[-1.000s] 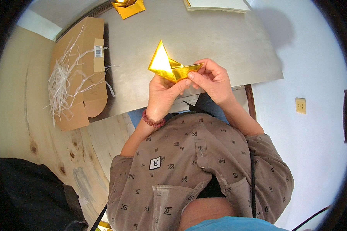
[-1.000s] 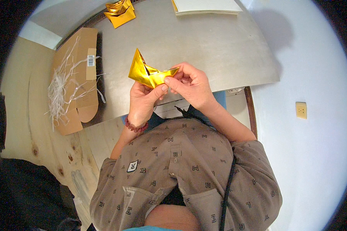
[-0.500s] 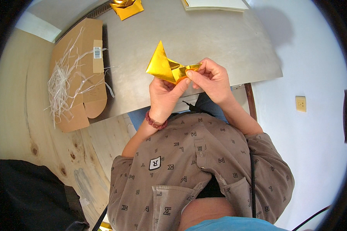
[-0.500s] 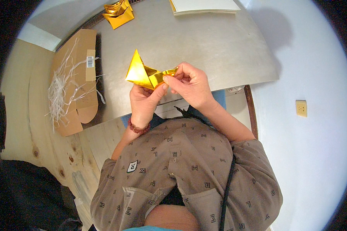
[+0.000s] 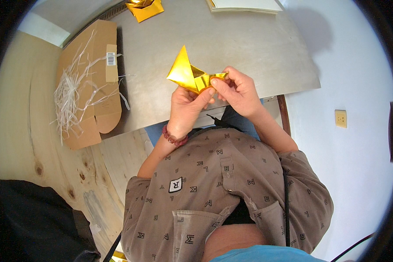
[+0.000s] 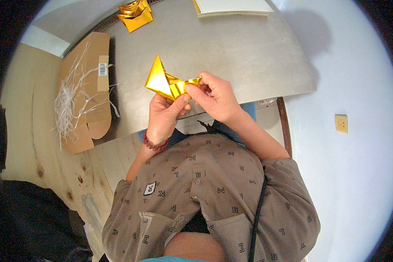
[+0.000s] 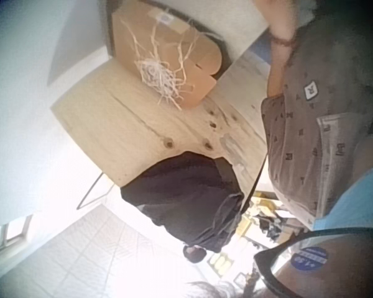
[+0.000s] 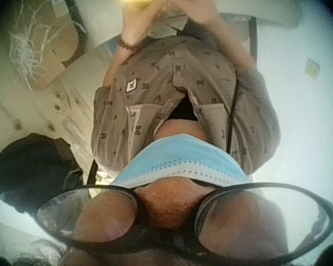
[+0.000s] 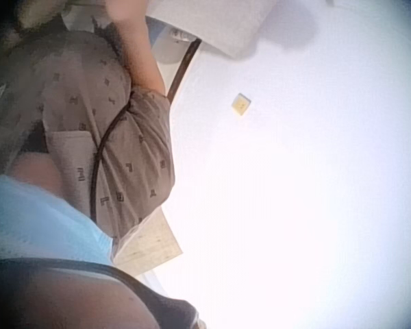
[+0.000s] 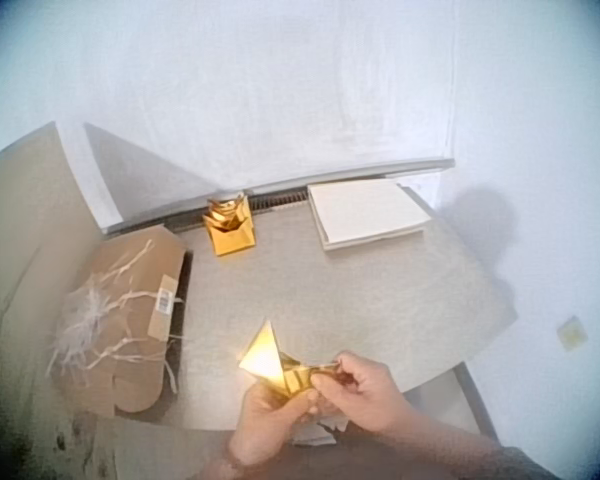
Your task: The person folds a gold-colored sheet of paper into a small origami shape, then places it on a stack of similar items. They then pick up a new sheet and begin folding it again.
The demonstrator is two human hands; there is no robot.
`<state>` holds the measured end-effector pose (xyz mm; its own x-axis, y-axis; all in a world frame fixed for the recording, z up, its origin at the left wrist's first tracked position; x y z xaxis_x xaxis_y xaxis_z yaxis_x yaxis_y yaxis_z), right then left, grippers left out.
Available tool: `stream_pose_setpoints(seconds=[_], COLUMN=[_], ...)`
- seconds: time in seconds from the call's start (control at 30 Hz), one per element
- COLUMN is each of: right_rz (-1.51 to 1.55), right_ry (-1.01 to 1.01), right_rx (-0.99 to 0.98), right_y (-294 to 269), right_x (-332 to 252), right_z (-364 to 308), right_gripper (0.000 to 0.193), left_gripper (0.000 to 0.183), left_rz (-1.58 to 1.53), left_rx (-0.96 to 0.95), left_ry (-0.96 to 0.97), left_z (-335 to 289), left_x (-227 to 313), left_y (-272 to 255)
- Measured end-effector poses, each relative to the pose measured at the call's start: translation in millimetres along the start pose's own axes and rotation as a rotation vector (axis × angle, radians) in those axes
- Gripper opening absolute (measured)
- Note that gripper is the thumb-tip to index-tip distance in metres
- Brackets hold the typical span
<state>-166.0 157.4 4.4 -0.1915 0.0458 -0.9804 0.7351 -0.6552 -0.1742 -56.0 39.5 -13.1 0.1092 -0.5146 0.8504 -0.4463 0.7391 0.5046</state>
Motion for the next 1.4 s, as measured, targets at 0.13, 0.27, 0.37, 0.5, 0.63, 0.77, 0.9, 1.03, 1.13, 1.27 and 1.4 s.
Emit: stream_pose_setpoints(seconds=[0.13, 0.27, 0.37, 0.5, 0.63, 0.77, 0.9, 1.03, 1.13, 1.27, 1.4], right_rz=[-0.055, -0.01, -0.21, -0.181, -0.124, 0.019, -0.002, 0.428, 0.379, 0.202, 0.148], right_ry=[0.011, 0.024, -0.041, -0.038, -0.111, -0.123, -0.221, -0.139, -0.14, -0.111, -0.041], right_rx=[0.026, 0.077, 0.171, 0.173, 0.28, 0.462, 0.106, -0.156, -0.233, -0.08, 0.051], right_y=[0.0, -1.8, -7.4, -8.5, -20.4, -62.2, -27.5, -11.8, -18.1, -30.2, -30.5], right_x=[2.3, 2.9, 5.0, 14.0, 8.2, -4.7, -5.9, 4.6, 4.2, 4.5, 2.1], right_z=[-0.1, -1.5, -3.8, 5.1, 18.4, 38.1, 39.6, 34.0, 32.8, 32.8, 35.7], right_gripper=[0.02, 0.025, 0.031, 0.032, 0.026, 0.027, 0.021, 0.041, 0.029, 0.02, 0.018], left_gripper=[0.027, 0.028, 0.027, 0.023, 0.023, 0.024, 0.022, 0.037, 0.047, 0.085, 0.09], left_rz=[0.054, 0.034, 0.004, -0.049, 0.005, -0.117, -0.57, -0.744, -0.766, -0.779, -0.545], left_rx=[0.032, 0.032, -0.031, -0.041, -0.04, -0.139, -0.404, -0.602, -0.671, -0.599, -0.4], left_ry=[0.025, 0.038, 0.105, 0.071, 0.01, -0.089, -0.356, -0.488, -0.478, -0.505, -0.227], left_z=[-2.9, -3.3, -4.1, -1.1, 4.8, 0.2, -7.1, -11.5, -10.7, -2.2, 8.7], left_x=[1.8, -0.5, -3.5, -8.6, -11.3, -8.7, -4.0, -5.5, -7.8, -9.6, 1.5], left_y=[4.4, 2.4, 0.3, -3.4, -8.3, -12.2, 1.1, 13.5, 13.7, 1.2, -18.0])
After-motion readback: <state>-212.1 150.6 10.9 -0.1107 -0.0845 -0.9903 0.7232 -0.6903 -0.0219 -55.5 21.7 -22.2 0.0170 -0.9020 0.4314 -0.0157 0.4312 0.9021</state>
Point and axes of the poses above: each hand's wrist, its own z-axis towards the middle knuckle, its own y-axis out of the palm, x = y × z, the point moved 5 cm from there along z, towards the middle knuckle, and after that the axes turned 9 degrees about -z, right-handed, at the moved point
